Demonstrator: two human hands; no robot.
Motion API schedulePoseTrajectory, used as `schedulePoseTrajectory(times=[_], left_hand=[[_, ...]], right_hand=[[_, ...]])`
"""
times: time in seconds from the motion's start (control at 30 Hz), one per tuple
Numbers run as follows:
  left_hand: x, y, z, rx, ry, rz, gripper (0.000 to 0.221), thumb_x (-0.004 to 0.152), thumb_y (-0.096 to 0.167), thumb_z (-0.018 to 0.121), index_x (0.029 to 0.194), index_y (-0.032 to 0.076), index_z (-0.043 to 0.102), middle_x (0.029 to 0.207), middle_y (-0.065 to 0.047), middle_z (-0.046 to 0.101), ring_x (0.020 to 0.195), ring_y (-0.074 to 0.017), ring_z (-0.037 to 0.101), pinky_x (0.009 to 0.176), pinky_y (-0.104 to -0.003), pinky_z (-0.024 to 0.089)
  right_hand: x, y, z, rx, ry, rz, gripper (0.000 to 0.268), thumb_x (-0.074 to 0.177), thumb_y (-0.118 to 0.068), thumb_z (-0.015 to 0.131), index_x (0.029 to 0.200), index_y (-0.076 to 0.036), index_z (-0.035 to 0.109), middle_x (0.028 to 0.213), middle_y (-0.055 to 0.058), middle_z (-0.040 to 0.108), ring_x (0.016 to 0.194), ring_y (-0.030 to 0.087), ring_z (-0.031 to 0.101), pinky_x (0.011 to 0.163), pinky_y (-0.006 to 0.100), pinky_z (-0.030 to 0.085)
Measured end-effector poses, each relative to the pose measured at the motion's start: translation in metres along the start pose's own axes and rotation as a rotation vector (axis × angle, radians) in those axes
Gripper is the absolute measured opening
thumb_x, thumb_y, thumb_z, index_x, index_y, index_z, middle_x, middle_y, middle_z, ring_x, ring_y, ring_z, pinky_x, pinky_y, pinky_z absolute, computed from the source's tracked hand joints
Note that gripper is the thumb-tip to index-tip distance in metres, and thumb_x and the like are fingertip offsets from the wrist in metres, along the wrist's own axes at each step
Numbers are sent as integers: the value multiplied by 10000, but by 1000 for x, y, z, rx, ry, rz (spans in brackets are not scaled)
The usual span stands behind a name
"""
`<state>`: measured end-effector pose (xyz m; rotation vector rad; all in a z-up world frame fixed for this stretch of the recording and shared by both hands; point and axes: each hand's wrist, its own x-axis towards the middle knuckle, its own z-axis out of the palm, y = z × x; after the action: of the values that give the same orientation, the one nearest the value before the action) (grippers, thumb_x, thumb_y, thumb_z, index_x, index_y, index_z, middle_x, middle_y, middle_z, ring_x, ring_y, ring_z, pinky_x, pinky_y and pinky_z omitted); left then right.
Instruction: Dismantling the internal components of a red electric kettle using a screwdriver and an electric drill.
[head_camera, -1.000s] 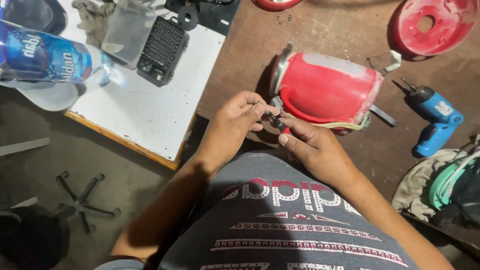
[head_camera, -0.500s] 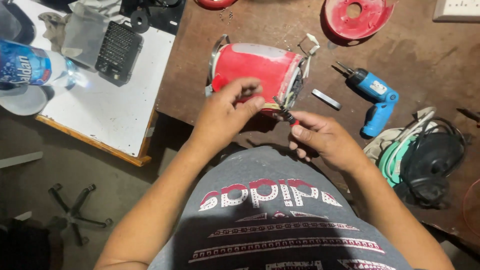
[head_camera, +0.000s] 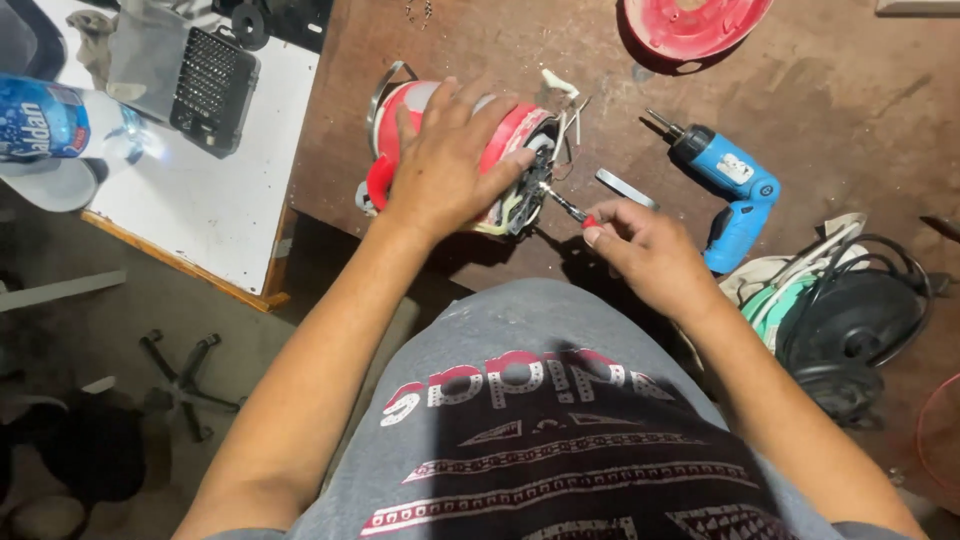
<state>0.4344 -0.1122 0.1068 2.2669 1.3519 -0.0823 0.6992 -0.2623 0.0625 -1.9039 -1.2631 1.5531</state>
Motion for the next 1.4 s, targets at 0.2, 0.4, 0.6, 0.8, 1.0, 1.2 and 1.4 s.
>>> schedulePoseTrajectory(times=[0.2, 0.4, 0.6, 0.8, 1.0, 1.2, 1.4], left_hand=[[11, -2, 5, 20, -12, 9, 716, 1171, 692, 493, 1725, 250, 595, 1802, -150, 511, 1734, -485, 309, 1263, -932, 128], [25, -2, 9, 79, 17, 42, 747, 1199, 708, 336, 1684, 224, 632, 1745, -115, 580, 1691, -434, 408, 1252, -898, 181], [48, 12, -2, 67, -33, 62, 634, 1205, 638, 425, 1571, 210, 717, 1633, -102, 664, 1587, -380, 505, 1205, -827, 248], [57, 17, -3, 80, -51, 63, 621, 1217, 620, 427, 1557, 199, 732, 1622, -112, 693, 1570, -374, 534, 1227, -782, 233], [60, 14, -2, 95, -48, 71, 628, 1218, 619, 424, 1561, 191, 728, 1625, -117, 689, 1571, -368, 540, 1224, -788, 238], [59, 14, -1, 91, -43, 60, 632, 1219, 619, 437, 1561, 182, 738, 1631, -141, 685, 1554, -378, 548, 1226, -825, 220], [59, 15, -2, 96, -56, 60, 657, 1222, 621, 401, 1568, 166, 726, 1622, -154, 692, 1551, -411, 534, 1208, -905, 197]], right_hand=[[15, -13, -11, 34, -155, -2, 249, 1177, -414, 697, 1269, -278, 884, 758, -50, 684, 700, 106, 561, 737, 324, 448], [31, -6, -24, 62, -242, -5, 367, 1195, -432, 594, 1378, -259, 861, 986, -23, 911, 911, 120, 819, 867, 335, 557], [50, 1, -29, 86, -223, -35, 344, 1188, -441, 582, 1225, -246, 864, 896, -36, 888, 830, 129, 806, 829, 349, 551], [64, -11, -54, 98, -289, 0, 344, 1174, -378, 589, 1191, -241, 904, 912, -49, 904, 771, 108, 787, 789, 342, 570], [79, -10, -65, 76, -373, -37, 333, 1174, -403, 652, 1174, -238, 942, 925, -66, 920, 714, 87, 693, 763, 312, 522], [87, -12, -65, 257, -457, 159, 298, 1211, -313, 654, 1215, -159, 909, 949, 14, 882, 530, 113, 505, 530, 304, 392], [105, 9, -57, 798, -764, 320, 478, 1164, -307, 621, 1423, 27, 842, 825, 106, 576, 455, 49, 340, 368, 224, 196]])
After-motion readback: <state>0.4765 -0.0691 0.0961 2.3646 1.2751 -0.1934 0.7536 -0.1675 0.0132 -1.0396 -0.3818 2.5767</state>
